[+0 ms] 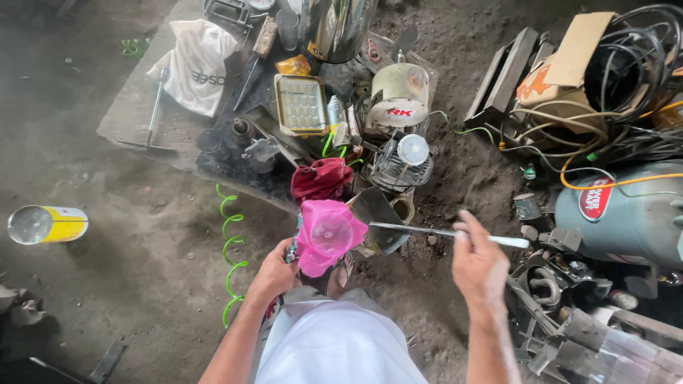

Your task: Cleaning a paint spray gun using thinner and a rag at a workshop table.

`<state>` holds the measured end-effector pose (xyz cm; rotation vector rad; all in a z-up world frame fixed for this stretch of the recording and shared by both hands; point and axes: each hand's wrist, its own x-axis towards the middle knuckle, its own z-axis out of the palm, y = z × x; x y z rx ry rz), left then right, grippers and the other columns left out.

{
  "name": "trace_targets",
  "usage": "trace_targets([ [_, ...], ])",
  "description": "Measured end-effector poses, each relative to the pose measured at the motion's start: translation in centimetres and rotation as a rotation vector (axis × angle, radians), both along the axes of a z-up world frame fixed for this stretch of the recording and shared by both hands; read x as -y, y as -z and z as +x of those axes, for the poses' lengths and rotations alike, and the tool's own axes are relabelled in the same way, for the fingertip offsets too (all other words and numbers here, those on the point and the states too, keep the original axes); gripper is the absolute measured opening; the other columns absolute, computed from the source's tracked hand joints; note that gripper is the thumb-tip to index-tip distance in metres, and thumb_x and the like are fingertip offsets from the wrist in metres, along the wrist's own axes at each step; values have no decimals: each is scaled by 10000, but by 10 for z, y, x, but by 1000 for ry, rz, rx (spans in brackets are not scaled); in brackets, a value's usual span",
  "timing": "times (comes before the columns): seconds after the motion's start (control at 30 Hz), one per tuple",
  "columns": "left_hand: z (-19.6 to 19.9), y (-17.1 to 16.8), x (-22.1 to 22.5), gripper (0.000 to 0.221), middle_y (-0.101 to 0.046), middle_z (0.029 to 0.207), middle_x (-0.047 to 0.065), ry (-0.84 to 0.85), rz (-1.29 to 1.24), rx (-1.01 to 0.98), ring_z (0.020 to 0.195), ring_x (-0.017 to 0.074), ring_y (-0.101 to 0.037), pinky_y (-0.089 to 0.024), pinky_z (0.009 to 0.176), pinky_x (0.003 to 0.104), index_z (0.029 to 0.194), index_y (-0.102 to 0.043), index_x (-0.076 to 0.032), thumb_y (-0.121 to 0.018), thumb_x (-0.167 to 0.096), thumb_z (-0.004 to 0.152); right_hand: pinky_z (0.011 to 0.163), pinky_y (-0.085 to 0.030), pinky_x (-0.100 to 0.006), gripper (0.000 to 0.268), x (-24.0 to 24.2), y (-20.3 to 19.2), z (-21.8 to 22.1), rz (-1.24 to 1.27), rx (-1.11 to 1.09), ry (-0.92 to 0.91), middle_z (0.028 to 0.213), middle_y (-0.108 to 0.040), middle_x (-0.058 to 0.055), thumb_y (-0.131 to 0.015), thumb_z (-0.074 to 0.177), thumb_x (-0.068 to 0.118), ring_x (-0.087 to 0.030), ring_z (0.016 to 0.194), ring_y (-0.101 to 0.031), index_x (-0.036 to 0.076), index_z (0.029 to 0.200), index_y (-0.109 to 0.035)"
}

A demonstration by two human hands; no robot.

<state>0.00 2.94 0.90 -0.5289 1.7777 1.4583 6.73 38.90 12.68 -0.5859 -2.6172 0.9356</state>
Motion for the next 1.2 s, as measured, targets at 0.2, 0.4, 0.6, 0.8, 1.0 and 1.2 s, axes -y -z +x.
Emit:
trace_targets([
  [0.2, -3, 30, -6, 420, -694, 872, 15, 101, -50, -128, 649, 115, -604, -506, 538, 326, 1303, -629, -169, -716, -149, 893, 632, -431, -156, 359, -3, -79, 31, -117, -210, 60, 1058, -748, -73, -601, 1039, 4, 6, 717, -529, 17, 1396, -645],
  [0.4, -10, 10, -12, 428, -717, 902, 51, 178, -122, -109, 708, 158, -625, -525, 617, 349, 1311, -631, -164, -691, -142, 888, 656, -412, -144, 309, 12, -112, 46, -138, -352, 35, 1042, -739, -110, -590, 1076, -36, -5, 727, -554, -39, 1384, -617],
  [0.6, -5, 30, -10, 456, -756, 1036, 72, 246, -105, -267, 968, 178, -703, -535, 879, 329, 1306, -619, -137, -702, -117, 857, 662, -433, -135, 350, 31, -104, 32, -245, -366, -76, 1085, -746, -97, -607, 1040, -29, 11, 711, -549, 1, 1388, -618],
  [0.8, -3, 9, -8, 481, -752, 1060, 77, 247, -95, -244, 1015, 197, -701, -525, 924, 338, 1334, -613, -152, -680, -107, 860, 657, -415, -144, 371, 43, -99, 22, -186, -261, -123, 1038, -746, -64, -621, 1021, -29, 15, 702, -497, 21, 1388, -623],
  [1.0, 1, 12, -3, 481, -752, 1082, 76, 235, -83, -236, 1038, 196, -699, -522, 936, 338, 1339, -612, -153, -674, -101, 865, 619, -392, -138, 372, 45, -100, 20, -223, -242, -124, 1053, -748, -60, -623, 1015, -22, 19, 674, -462, 20, 1384, -620],
  [1.2, 2, 12, -2, 485, -751, 1095, 71, 227, -81, -226, 1045, 191, -699, -522, 939, 333, 1345, -610, -155, -670, -99, 868, 651, -414, -135, 375, 48, -106, 26, -245, -275, -162, 1057, -745, -80, -618, 1014, -38, 18, 710, -499, 16, 1385, -616],
])
